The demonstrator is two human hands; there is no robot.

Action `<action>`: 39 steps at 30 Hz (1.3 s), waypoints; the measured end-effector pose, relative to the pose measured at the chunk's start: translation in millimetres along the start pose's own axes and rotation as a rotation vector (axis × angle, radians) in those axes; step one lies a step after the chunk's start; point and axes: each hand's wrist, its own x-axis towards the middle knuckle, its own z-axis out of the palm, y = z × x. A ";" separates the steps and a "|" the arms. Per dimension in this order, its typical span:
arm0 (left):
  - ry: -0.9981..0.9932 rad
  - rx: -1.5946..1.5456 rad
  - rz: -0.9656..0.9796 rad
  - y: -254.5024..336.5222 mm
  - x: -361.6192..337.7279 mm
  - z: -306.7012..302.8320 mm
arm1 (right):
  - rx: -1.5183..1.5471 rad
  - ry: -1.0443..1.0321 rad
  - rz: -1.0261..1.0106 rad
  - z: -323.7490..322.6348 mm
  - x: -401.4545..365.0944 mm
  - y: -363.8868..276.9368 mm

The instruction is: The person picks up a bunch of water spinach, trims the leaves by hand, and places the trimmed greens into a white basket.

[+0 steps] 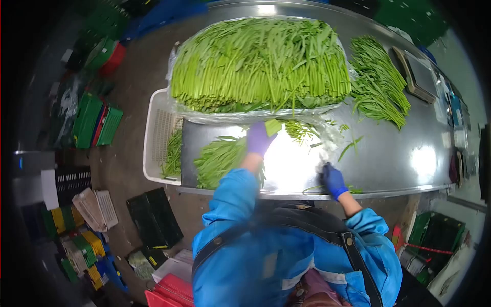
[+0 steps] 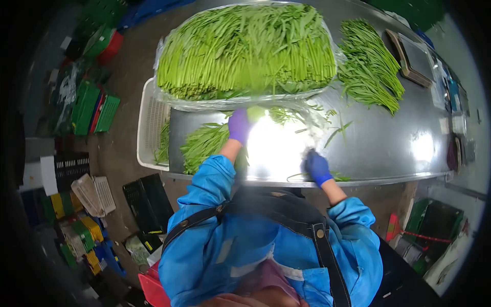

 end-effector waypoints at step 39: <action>-0.435 -0.404 -0.166 -66.8 -125.5 -119.9 | 1.919 -0.924 0.543 34.0 60.8 -213.1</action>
